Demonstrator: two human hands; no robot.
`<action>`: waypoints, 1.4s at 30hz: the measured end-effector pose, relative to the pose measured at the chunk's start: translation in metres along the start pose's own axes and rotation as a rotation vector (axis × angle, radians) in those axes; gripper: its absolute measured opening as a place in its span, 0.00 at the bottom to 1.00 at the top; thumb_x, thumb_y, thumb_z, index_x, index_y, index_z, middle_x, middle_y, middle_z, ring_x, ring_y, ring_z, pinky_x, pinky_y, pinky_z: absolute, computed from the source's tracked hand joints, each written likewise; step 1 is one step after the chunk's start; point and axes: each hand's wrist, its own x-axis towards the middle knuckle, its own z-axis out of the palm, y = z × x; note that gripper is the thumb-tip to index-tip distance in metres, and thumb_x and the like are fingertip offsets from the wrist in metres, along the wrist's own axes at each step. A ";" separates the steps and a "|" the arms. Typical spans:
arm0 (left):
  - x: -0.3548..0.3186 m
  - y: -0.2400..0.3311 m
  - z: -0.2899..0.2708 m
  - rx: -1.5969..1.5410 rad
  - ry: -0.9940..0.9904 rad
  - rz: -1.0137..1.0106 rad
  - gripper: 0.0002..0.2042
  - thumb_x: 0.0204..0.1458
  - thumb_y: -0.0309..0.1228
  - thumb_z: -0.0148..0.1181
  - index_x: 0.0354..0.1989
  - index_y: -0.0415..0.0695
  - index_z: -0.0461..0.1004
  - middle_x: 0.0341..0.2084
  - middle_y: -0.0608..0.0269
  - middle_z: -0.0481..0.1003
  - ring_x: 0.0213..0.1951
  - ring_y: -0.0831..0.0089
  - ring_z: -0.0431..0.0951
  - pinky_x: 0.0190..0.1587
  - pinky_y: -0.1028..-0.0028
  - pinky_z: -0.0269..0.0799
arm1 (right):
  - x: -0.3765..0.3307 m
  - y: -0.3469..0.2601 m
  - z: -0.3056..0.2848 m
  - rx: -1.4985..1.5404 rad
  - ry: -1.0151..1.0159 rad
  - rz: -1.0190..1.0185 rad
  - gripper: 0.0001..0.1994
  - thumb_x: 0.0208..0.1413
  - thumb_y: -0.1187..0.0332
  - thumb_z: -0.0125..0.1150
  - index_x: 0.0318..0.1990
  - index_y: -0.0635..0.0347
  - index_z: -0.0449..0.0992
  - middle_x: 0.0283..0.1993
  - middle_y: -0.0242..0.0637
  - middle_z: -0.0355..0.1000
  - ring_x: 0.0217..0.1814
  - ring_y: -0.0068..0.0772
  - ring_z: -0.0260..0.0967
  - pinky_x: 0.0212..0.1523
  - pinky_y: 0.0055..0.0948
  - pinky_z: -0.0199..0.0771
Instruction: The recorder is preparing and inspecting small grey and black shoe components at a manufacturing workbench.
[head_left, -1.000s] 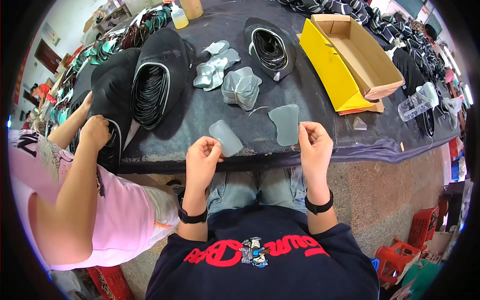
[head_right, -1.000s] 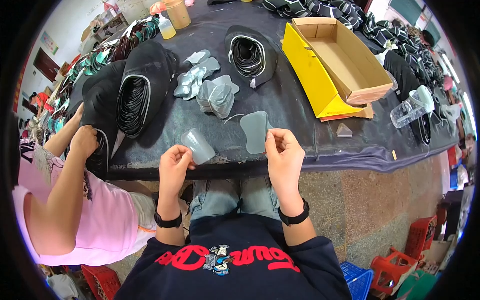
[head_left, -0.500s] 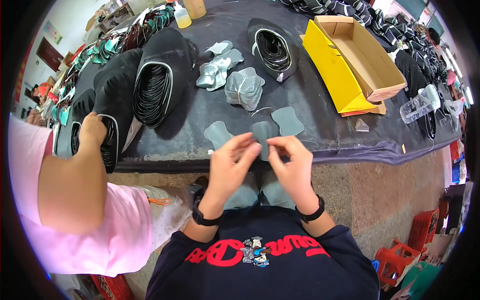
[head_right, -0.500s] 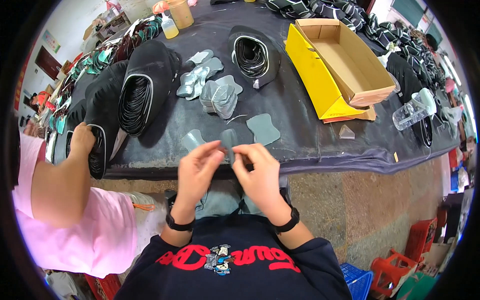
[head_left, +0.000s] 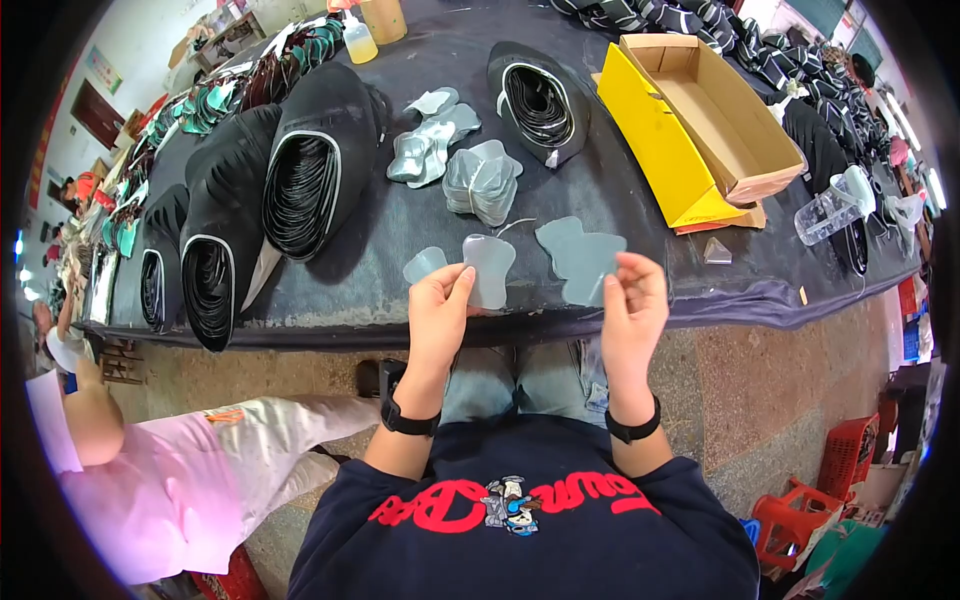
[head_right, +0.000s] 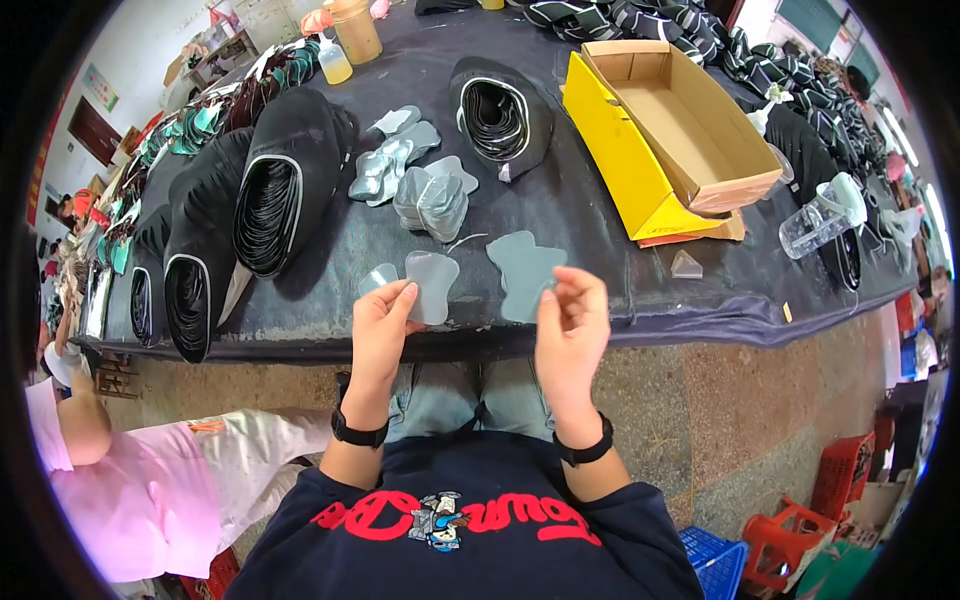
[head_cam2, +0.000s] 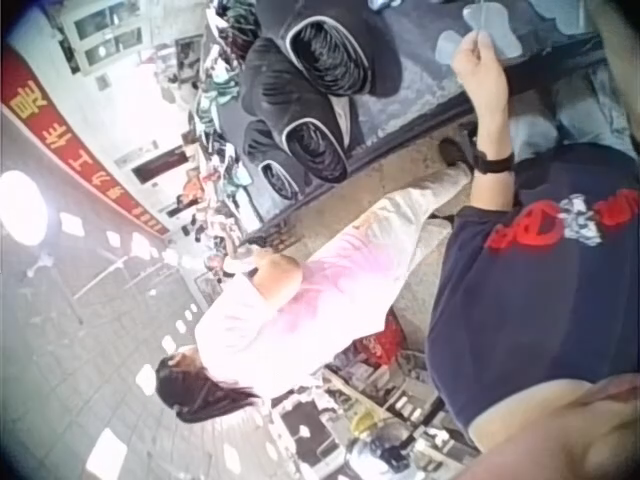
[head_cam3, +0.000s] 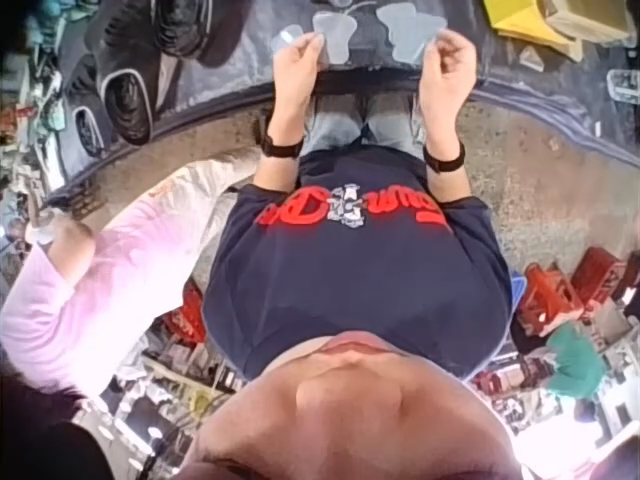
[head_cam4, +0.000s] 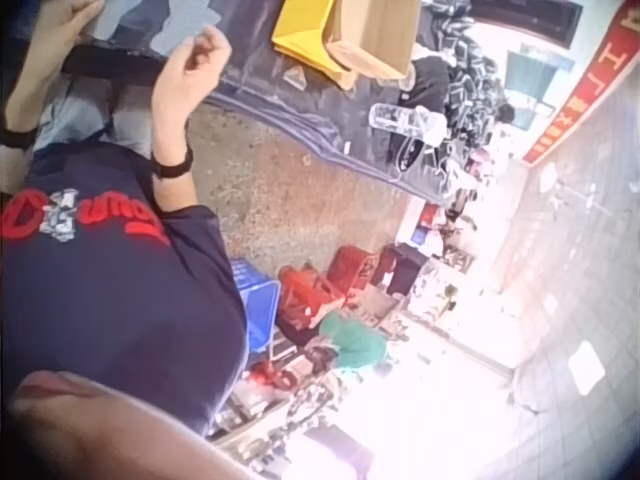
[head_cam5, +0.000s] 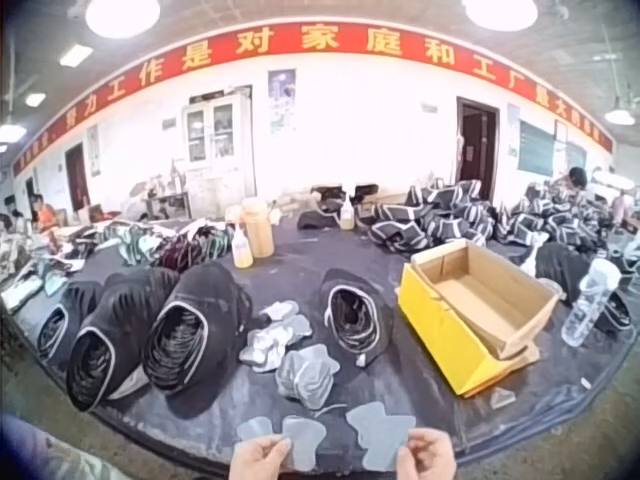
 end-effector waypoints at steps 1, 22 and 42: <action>0.003 -0.002 -0.001 0.077 0.050 -0.004 0.11 0.55 0.28 0.49 0.38 0.32 0.72 0.27 0.62 0.76 0.28 0.82 0.75 0.28 0.82 0.72 | 0.002 -0.001 -0.005 -0.012 0.036 -0.001 0.13 0.50 0.82 0.50 0.45 0.64 0.65 0.29 0.27 0.62 0.27 0.10 0.57 0.27 0.11 0.58; -0.025 0.025 0.035 0.068 -0.175 0.126 0.07 0.52 0.24 0.53 0.36 0.33 0.74 0.29 0.59 0.76 0.32 0.77 0.76 0.37 0.79 0.73 | -0.016 -0.010 0.016 -0.277 -0.236 -0.334 0.10 0.44 0.78 0.60 0.37 0.62 0.77 0.29 0.37 0.68 0.29 0.27 0.68 0.29 0.22 0.68; -0.025 0.024 0.035 0.331 -0.113 0.289 0.04 0.52 0.22 0.51 0.31 0.35 0.72 0.27 0.66 0.74 0.31 0.83 0.73 0.36 0.82 0.70 | -0.017 -0.011 0.018 -0.298 -0.251 -0.344 0.10 0.44 0.79 0.61 0.37 0.61 0.77 0.29 0.36 0.69 0.29 0.27 0.67 0.28 0.22 0.68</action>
